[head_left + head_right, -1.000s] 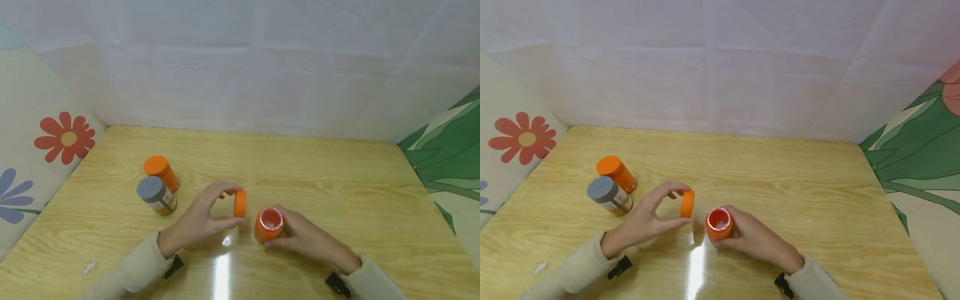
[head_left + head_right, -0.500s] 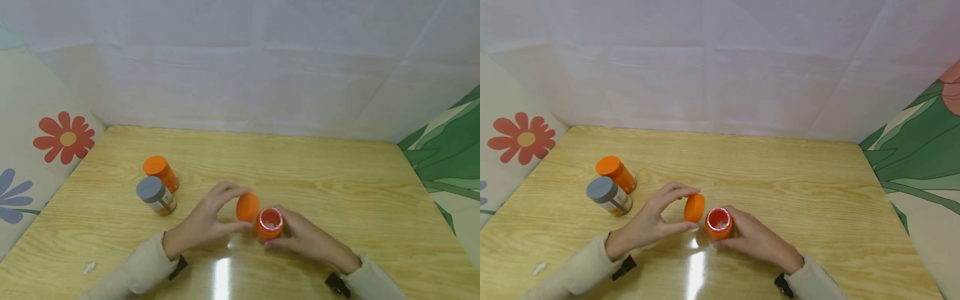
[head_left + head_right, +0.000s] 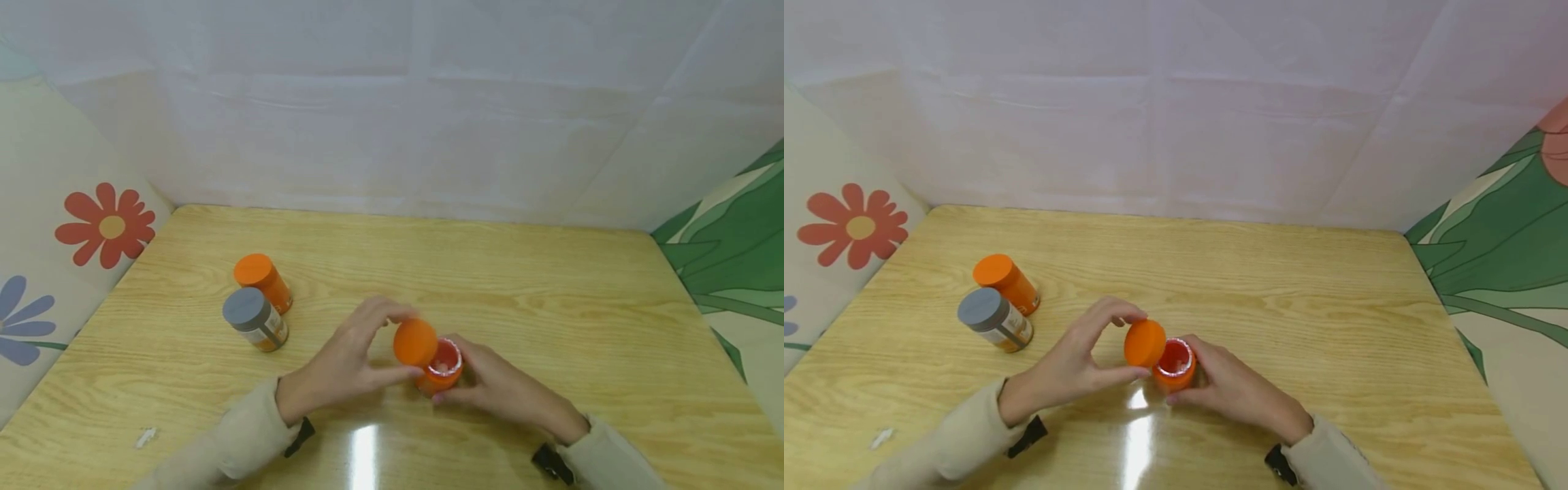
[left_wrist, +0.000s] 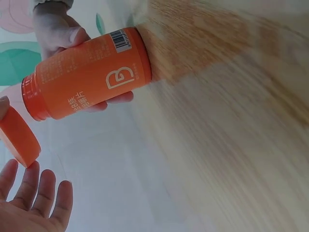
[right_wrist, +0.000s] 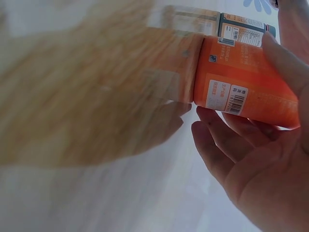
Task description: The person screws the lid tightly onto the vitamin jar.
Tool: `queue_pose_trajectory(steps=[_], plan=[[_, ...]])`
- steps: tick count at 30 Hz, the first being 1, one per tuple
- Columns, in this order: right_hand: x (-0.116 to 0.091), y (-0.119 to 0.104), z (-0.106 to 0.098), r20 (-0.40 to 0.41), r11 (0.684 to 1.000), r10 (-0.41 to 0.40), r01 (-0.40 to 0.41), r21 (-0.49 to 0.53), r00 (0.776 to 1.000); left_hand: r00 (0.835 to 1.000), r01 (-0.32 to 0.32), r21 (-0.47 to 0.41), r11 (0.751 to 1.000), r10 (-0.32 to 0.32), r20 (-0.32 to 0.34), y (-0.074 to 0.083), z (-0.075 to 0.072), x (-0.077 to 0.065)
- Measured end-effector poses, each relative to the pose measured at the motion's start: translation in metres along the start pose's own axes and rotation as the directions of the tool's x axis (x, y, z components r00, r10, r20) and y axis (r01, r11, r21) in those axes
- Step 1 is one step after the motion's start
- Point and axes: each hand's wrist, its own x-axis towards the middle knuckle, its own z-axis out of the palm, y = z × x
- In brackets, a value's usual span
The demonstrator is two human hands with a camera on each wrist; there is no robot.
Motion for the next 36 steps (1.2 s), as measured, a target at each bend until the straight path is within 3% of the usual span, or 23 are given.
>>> queue_pose_trajectory(steps=[7,20,36], plan=[[-0.001,0.002,0.000,0.022,0.999,-0.017,0.016,0.031,1.000,0.997,-0.073,-0.005,0.997,0.073,-0.004,0.000,0.005,0.004],[0.000,0.002,0.000,0.024,0.997,-0.076,0.075,0.019,0.997,0.997,-0.076,0.008,0.997,0.075,0.034,0.003,0.015,0.007],[0.002,0.003,0.000,0.032,0.999,-0.049,0.049,0.010,0.998,0.993,-0.100,0.047,0.994,0.096,0.072,0.005,0.022,0.010]])
